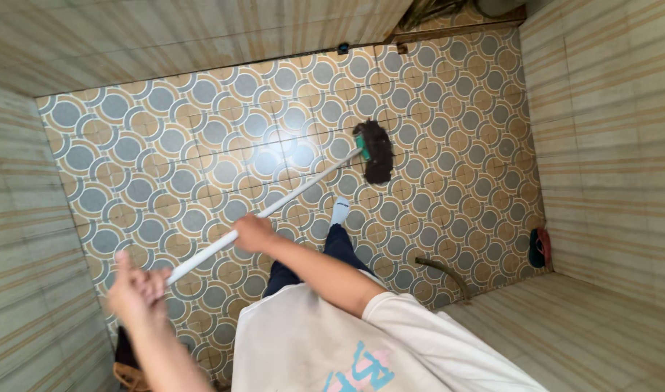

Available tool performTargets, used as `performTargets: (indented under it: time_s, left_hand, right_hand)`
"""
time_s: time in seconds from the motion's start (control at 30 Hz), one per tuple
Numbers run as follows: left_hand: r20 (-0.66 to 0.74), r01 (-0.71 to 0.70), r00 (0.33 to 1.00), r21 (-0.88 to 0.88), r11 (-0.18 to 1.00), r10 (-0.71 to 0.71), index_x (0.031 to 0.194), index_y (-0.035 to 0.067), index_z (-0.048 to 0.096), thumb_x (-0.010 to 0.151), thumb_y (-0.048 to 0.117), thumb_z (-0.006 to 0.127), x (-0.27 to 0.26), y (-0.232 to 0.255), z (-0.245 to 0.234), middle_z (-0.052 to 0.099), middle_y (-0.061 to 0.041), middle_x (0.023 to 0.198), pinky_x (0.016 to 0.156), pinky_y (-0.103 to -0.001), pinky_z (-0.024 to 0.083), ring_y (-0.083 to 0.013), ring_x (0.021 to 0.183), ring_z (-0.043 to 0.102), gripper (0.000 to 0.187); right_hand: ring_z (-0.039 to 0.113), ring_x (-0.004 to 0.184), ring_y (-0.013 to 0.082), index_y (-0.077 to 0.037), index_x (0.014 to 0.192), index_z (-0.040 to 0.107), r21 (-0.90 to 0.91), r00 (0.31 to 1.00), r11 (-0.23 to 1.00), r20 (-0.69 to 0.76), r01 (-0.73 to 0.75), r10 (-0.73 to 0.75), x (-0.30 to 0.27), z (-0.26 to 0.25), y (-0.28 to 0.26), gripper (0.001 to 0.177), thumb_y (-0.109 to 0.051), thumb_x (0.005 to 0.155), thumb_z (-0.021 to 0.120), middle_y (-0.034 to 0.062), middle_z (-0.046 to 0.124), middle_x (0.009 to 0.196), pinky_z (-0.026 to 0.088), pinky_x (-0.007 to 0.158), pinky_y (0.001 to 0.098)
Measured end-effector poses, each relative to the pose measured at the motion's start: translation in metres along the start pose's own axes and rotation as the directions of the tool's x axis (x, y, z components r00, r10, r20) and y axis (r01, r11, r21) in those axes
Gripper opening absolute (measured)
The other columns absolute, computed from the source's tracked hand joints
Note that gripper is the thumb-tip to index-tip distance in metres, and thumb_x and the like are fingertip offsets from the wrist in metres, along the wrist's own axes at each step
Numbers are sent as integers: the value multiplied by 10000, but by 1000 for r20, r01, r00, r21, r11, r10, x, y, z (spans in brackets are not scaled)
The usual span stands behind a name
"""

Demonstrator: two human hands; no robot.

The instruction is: The person mops a tiled floor using a mop, moving the tool back and forth across different sections of the tiles.

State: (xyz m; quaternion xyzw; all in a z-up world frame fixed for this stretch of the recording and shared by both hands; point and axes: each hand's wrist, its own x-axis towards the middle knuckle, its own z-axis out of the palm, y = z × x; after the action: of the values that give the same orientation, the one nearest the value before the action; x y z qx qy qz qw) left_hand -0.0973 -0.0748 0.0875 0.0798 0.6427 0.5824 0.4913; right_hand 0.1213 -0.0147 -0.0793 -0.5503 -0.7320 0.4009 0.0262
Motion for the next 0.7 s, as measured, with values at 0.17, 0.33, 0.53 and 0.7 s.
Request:
performTargets:
  time_s: [0.17, 0.33, 0.53, 0.7]
  left_hand:
    - [266, 48, 962, 74, 996, -66, 712, 77, 537, 1097, 329, 604, 15, -123, 132, 598, -80, 680, 583, -311, 525, -204, 639, 664, 466]
    - [626, -1, 741, 363, 932, -243, 800, 68, 716, 958, 418, 552, -32, -245, 312, 755, -65, 746, 475, -249, 387, -95, 537, 523, 417]
    - [718, 115, 611, 337, 934, -334, 613, 89, 591, 964, 569, 640, -126, -336, 436, 537, -9, 528, 387, -231, 302, -74, 395, 439, 597]
    - [629, 194, 689, 318, 928, -360, 627, 89, 574, 956, 531, 677, -93, -318, 423, 537, 2, 555, 396, -228, 275, -65, 425, 427, 560]
  right_hand:
    - [694, 1003, 316, -294, 970, 813, 117, 947, 977, -249, -180, 204, -16, -81, 152, 146, -271, 847, 739, 81, 729, 1024, 556, 867, 457]
    - [646, 1067, 332, -155, 947, 738, 107, 834, 930, -415, -351, 363, -67, -180, 325, 212, -179, 746, 801, 107, 661, 1145, 512, 897, 452]
    - [522, 1178, 460, -93, 932, 727, -48, 680, 924, -691, -380, 244, -137, -256, 423, 144, -179, 830, 781, 265, 579, 1257, 460, 934, 491]
    - [572, 1171, 395, -132, 914, 739, 10, 753, 930, -583, -368, 304, -113, -249, 415, 71, -167, 853, 729, 166, 656, 1122, 438, 1058, 467]
